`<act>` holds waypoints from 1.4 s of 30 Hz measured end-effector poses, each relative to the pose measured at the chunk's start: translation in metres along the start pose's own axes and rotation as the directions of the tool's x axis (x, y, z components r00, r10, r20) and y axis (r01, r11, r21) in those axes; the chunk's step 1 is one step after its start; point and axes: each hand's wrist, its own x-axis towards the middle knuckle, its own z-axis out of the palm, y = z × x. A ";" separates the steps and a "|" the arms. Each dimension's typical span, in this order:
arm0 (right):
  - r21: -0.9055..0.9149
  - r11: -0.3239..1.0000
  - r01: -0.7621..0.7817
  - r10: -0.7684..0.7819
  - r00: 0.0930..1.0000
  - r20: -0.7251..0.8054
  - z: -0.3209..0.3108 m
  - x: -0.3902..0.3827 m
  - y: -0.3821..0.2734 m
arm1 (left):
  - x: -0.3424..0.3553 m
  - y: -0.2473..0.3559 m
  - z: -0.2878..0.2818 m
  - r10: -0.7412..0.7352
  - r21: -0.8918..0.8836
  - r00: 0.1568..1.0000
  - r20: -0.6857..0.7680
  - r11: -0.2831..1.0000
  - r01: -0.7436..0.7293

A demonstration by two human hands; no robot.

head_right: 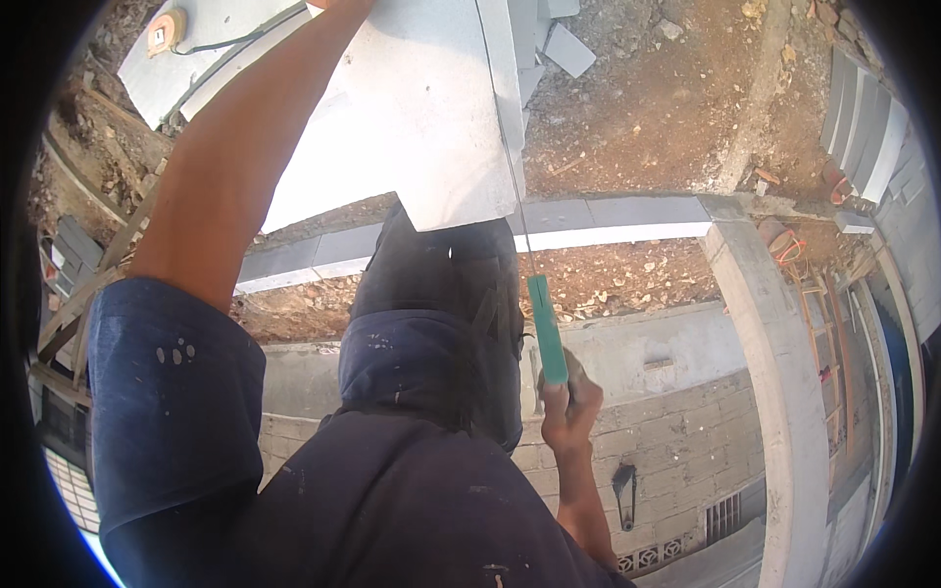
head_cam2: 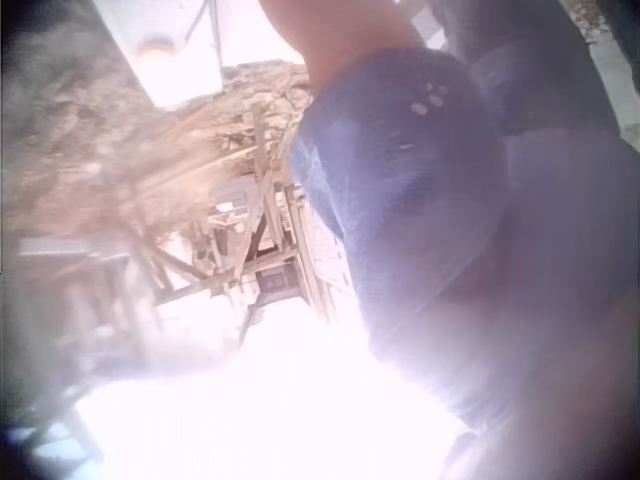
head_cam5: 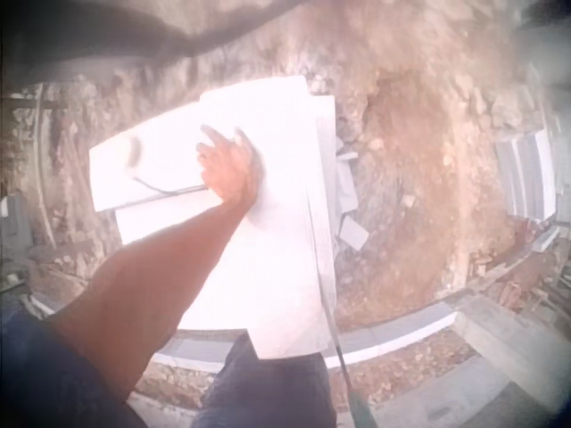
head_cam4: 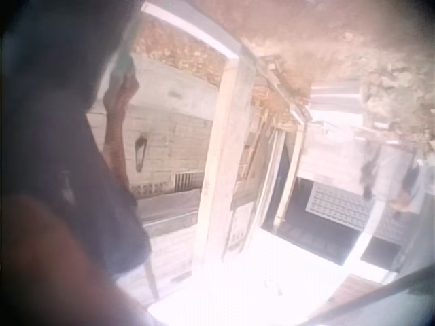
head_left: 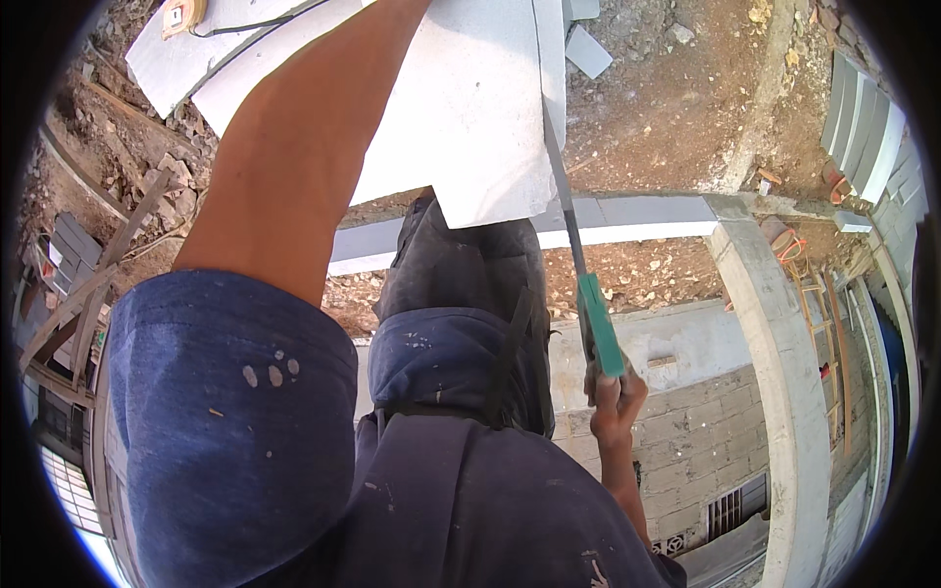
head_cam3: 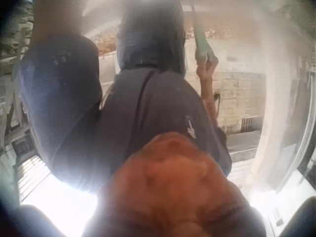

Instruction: The person cuts a white tile with a utility knife, applies mortar to its back with a trowel, and places it into a curved border. They then use a hammer to tap the tile into position and adjust its alignment.

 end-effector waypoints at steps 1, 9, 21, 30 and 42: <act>-0.054 0.997 0.060 -0.060 0.998 0.013 0.021 0.070 0.016 | -0.001 0.002 0.010 0.004 -0.009 1.000 -0.018 1.000 -0.004; 0.066 0.997 -0.038 0.040 0.999 -0.024 0.000 -0.032 0.008 | 0.016 -0.010 -0.007 -0.067 -0.044 0.997 0.030 0.997 0.068; 0.099 0.993 -0.064 0.065 0.998 -0.015 0.016 -0.010 -0.005 | 0.037 -0.002 0.015 -0.069 -0.049 0.991 -0.118 0.997 0.063; 0.204 0.965 0.165 -0.130 0.976 -0.176 0.105 0.090 0.077 | 0.006 -0.022 0.023 -0.012 -0.032 0.997 -0.075 0.999 0.010; 0.060 0.973 0.222 -0.217 0.973 -0.080 0.069 0.113 0.063 | -0.032 -0.069 0.012 0.135 -0.100 0.990 -0.045 0.985 -0.138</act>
